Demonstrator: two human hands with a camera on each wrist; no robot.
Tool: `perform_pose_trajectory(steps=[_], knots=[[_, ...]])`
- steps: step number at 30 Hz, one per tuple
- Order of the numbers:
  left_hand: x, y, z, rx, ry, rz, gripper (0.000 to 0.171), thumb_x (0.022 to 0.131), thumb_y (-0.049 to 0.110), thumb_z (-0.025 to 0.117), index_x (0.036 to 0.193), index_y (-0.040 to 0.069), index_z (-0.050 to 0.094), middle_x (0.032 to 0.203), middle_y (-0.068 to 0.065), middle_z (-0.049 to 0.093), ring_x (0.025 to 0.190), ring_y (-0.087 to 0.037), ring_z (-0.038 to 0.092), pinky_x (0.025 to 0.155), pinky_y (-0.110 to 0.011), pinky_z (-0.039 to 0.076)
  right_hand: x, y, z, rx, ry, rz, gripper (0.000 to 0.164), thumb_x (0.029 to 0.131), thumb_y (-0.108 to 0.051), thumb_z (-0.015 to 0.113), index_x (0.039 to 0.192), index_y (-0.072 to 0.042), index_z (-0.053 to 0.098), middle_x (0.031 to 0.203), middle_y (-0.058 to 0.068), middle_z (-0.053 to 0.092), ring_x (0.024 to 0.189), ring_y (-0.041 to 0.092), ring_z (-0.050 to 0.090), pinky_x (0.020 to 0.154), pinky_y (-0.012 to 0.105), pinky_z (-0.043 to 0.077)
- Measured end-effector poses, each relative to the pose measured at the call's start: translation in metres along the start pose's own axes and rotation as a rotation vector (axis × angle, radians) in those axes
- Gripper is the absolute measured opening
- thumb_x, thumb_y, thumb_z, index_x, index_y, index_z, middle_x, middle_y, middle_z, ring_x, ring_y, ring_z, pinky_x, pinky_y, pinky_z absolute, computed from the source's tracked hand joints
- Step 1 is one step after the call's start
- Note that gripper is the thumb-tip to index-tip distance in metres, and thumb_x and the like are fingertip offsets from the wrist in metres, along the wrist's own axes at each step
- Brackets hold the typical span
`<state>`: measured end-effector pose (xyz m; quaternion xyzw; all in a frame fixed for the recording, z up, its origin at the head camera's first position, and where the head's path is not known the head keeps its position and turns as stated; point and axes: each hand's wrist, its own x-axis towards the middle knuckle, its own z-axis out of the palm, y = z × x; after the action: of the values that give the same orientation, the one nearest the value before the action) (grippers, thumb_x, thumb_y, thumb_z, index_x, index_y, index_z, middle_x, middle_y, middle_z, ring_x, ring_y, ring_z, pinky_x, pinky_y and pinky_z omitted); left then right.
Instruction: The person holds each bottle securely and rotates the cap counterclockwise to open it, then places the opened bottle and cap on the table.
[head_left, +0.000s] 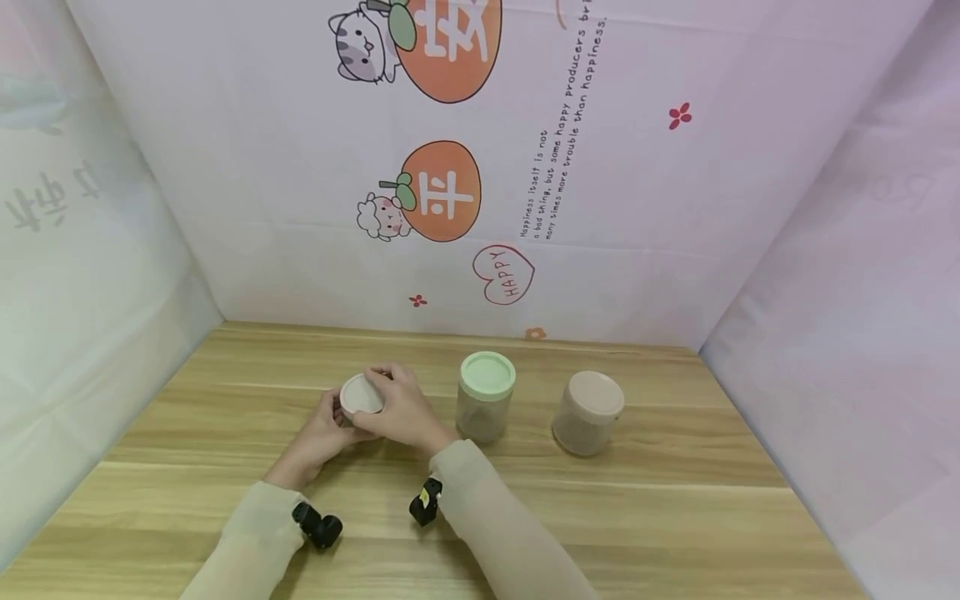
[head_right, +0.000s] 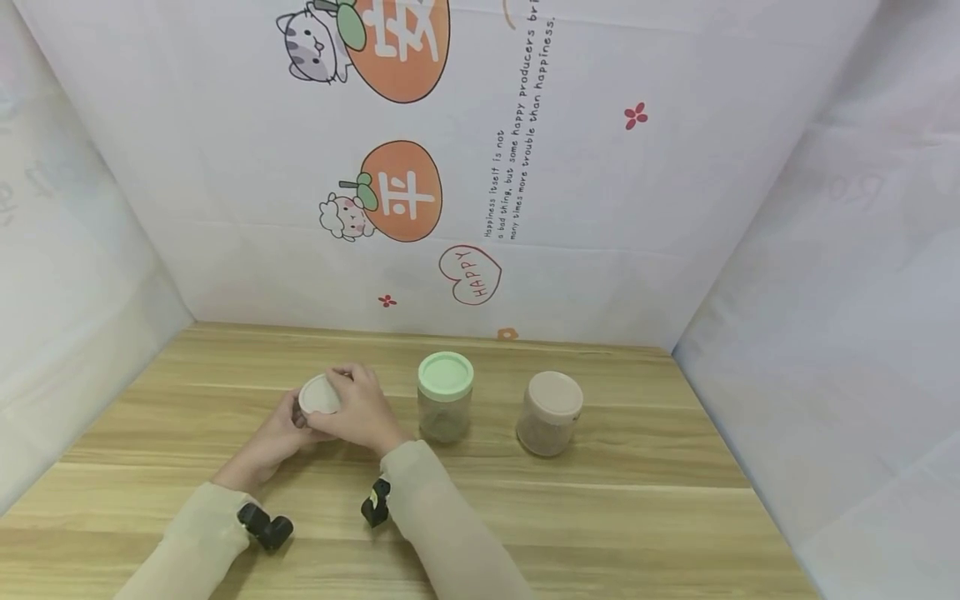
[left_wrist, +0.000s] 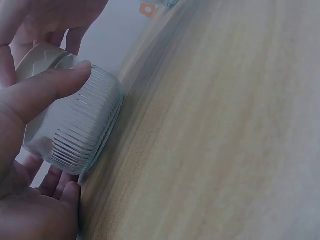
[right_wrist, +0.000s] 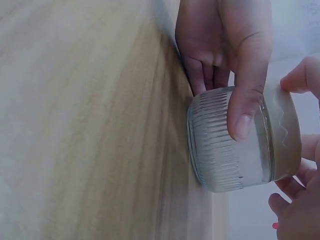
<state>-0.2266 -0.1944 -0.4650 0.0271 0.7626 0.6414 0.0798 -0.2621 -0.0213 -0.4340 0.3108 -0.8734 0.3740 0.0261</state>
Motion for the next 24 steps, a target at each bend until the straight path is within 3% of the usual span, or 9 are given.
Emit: perform_pose_trajectory(steps=[9,15,20,24], knots=[[0.002,-0.002,-0.001,0.002,0.000,-0.008,0.098,0.088,0.015,0.079,0.155,0.000,0.008,0.156,-0.026,0.020,0.144,-0.042,0.024,0.112,-0.054,0.033,0.002,0.000,-0.002,-0.011,-0.044,0.010,0.074,0.088,-0.039,0.069,0.152,-0.011,0.045,0.152,0.005,0.041,0.135,0.024,0.037,0.101,0.037,0.043],[0.004,-0.003,0.000,0.018,0.028,-0.033,0.098,0.087,0.018,0.081,0.154,0.000,0.012,0.156,-0.024,0.023,0.143,-0.042,0.027,0.112,-0.054,0.033,-0.002,-0.008,0.006,-0.096,0.092,0.058,0.070,0.091,-0.055,0.066,0.147,-0.017,0.051,0.149,0.008,0.044,0.135,0.027,0.037,0.103,0.048,0.040],[0.005,-0.002,0.002,0.031,0.042,-0.062,0.102,0.085,0.019,0.082,0.155,0.000,0.011,0.154,-0.026,0.026,0.140,-0.043,0.031,0.112,-0.055,0.032,-0.003,-0.013,0.015,-0.262,0.209,0.140,0.074,0.089,-0.069,0.059,0.139,-0.014,0.058,0.135,0.009,0.049,0.123,0.025,0.043,0.101,0.046,0.036],[0.004,-0.002,0.001,0.028,0.044,-0.059,0.100,0.086,0.015,0.080,0.154,-0.002,0.009,0.154,-0.028,0.025,0.142,-0.044,0.028,0.113,-0.056,0.030,-0.003,-0.016,0.019,-0.372,0.231,0.177,0.080,0.087,-0.076,0.054,0.137,-0.013,0.059,0.127,0.007,0.049,0.115,0.023,0.044,0.095,0.042,0.036]])
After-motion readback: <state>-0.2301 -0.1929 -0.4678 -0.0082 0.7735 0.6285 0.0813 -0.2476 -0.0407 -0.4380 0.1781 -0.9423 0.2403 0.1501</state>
